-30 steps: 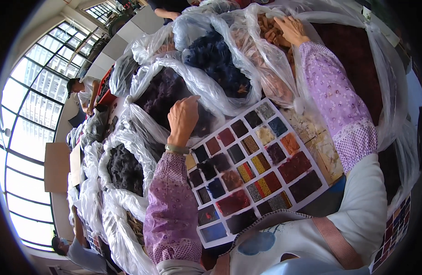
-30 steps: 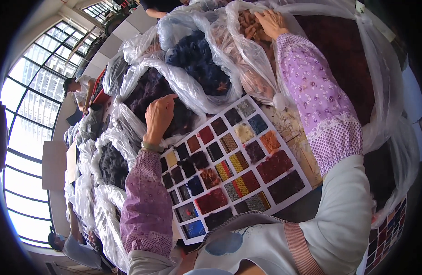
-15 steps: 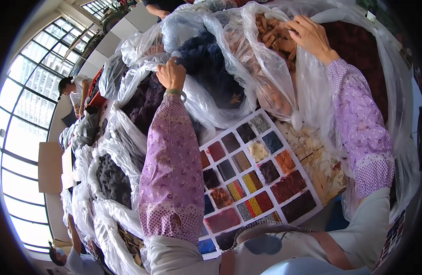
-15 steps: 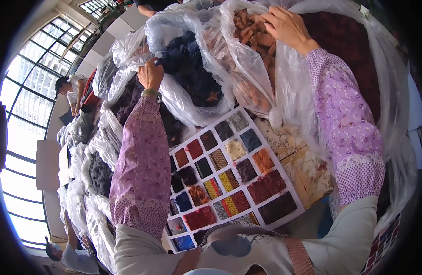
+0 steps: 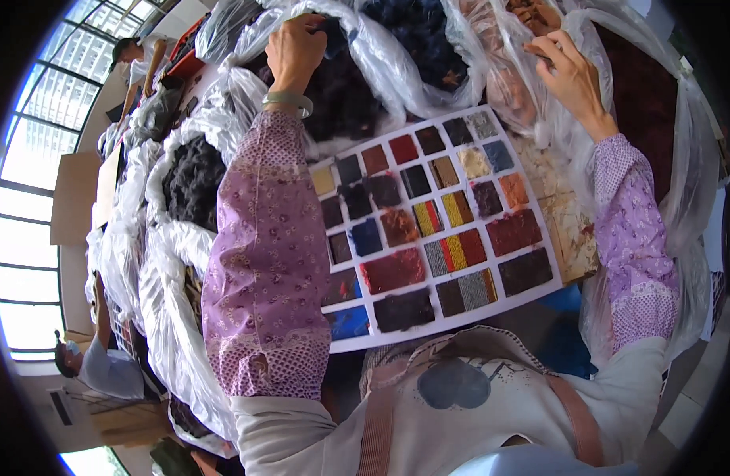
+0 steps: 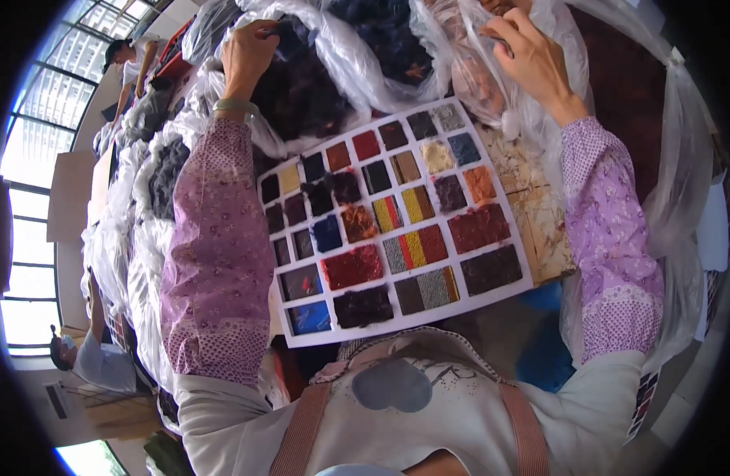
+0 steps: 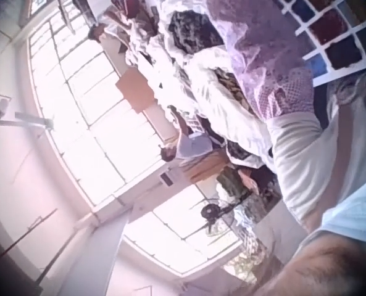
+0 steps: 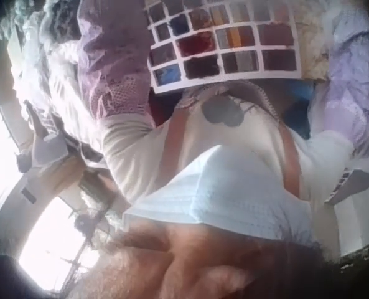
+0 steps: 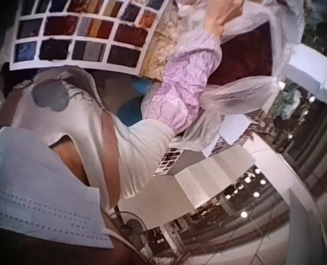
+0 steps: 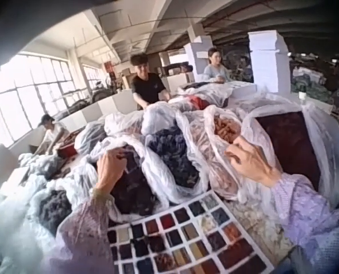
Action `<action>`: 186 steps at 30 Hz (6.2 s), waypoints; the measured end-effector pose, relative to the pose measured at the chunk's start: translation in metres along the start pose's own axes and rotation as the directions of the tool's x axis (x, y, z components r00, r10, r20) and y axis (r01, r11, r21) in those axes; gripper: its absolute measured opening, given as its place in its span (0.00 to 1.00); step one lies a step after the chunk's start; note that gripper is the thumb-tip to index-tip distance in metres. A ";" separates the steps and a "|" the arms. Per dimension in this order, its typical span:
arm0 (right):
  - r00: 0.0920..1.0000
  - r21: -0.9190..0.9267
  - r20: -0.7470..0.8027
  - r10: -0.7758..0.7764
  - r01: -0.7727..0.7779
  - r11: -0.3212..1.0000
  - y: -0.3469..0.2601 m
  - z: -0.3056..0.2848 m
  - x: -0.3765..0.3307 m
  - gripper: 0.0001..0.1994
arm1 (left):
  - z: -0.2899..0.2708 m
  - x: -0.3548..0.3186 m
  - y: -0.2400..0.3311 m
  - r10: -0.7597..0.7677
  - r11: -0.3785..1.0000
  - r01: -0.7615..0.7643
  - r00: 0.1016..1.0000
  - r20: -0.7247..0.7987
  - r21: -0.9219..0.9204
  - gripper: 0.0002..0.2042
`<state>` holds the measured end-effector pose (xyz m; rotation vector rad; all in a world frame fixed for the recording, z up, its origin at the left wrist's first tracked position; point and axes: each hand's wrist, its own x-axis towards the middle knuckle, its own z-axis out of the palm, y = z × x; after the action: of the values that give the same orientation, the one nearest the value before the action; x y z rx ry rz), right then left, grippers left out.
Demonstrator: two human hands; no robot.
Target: Matching colored textile fibers from large bags to a color reference board.
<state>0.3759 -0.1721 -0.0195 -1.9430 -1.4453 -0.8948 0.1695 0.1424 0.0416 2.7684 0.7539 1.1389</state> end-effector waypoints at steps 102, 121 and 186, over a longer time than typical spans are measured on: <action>0.637 -0.717 -0.058 0.769 -0.562 0.412 -0.006 -0.270 -0.356 0.12 | -0.008 -0.084 0.216 0.225 0.823 -0.204 0.974 -0.026 -0.530 0.15; 0.813 0.653 0.491 0.313 -0.581 0.486 -0.321 -0.033 -0.127 0.10 | -0.147 -0.376 -0.031 -0.524 0.165 0.709 0.652 0.548 -0.685 0.21; 0.700 0.193 0.535 0.472 -0.645 0.739 -0.150 -0.099 -0.265 0.38 | -0.156 -0.446 0.029 -0.311 0.908 0.389 0.875 0.370 -0.157 0.32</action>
<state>0.1605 -0.3639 -0.1579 -2.1777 -1.0005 0.1367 -0.1954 -0.1083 -0.1271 2.4053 0.9623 0.6146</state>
